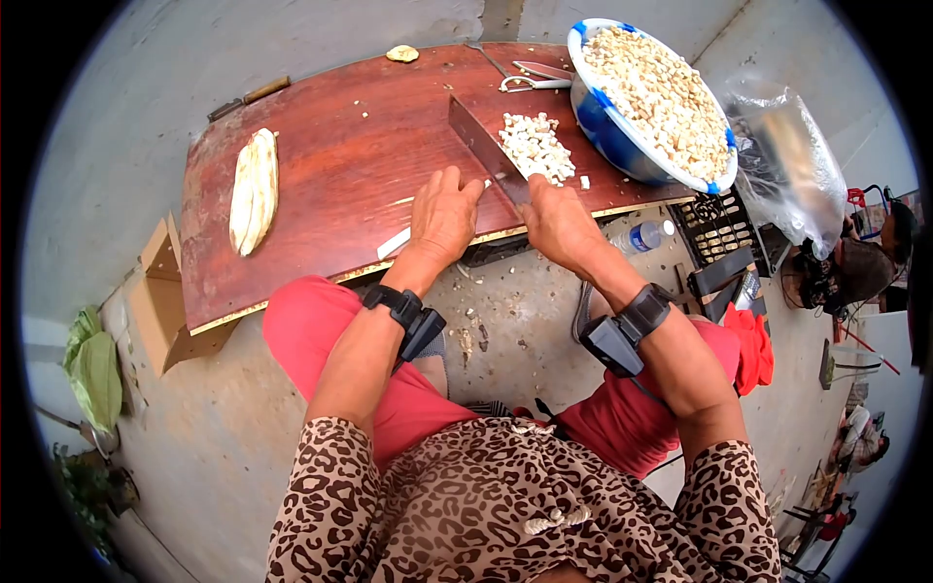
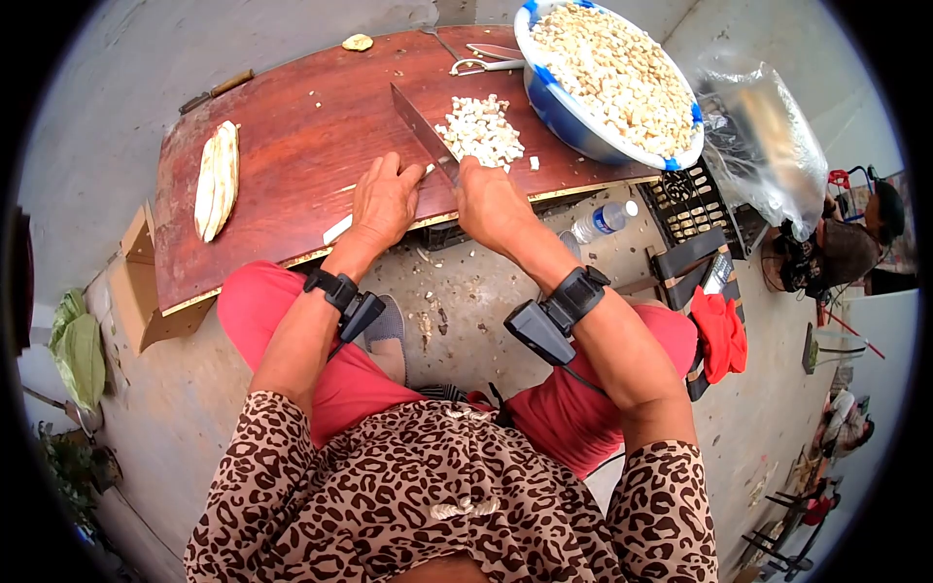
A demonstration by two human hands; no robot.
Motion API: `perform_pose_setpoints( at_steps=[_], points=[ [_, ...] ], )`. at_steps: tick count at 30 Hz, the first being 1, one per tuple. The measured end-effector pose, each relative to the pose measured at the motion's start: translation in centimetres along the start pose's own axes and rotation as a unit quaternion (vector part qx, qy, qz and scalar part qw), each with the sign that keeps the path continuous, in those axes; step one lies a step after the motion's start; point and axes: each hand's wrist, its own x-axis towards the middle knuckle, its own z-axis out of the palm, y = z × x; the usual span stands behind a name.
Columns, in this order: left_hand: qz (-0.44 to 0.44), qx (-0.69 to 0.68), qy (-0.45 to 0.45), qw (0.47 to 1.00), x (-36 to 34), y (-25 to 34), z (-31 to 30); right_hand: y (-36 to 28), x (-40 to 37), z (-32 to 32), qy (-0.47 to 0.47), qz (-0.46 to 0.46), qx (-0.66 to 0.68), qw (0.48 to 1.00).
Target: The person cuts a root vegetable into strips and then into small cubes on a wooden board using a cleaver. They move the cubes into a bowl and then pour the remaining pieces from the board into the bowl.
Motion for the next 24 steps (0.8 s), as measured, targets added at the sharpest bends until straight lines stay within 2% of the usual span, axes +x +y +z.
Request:
perform_pose_setpoints(
  at_steps=[5,11,14,17,20,24],
  points=[
    [0.004,-0.010,0.018,1.000,0.0,0.0,0.1,-0.3,-0.3,0.5,0.038,-0.048,0.026,0.998],
    [0.001,-0.009,0.001,1.000,0.0,-0.1,-0.2,0.1,0.1,1.0,0.004,-0.030,0.016,0.999],
    [-0.005,-0.017,0.029,0.999,0.0,-0.2,0.3,-0.6,-0.1,0.8,0.046,-0.063,0.026,0.997],
    [0.001,-0.015,0.016,1.000,0.0,-0.3,0.1,-0.2,0.3,1.8,0.002,-0.026,0.020,0.999],
    [0.003,-0.004,0.004,1.000,0.0,-0.2,-0.2,-0.5,0.3,1.3,-0.002,-0.009,0.028,1.000],
    [-0.001,-0.019,0.033,0.999,0.0,-0.2,0.2,-0.9,0.1,1.0,0.020,-0.031,0.039,0.999]
  ],
)
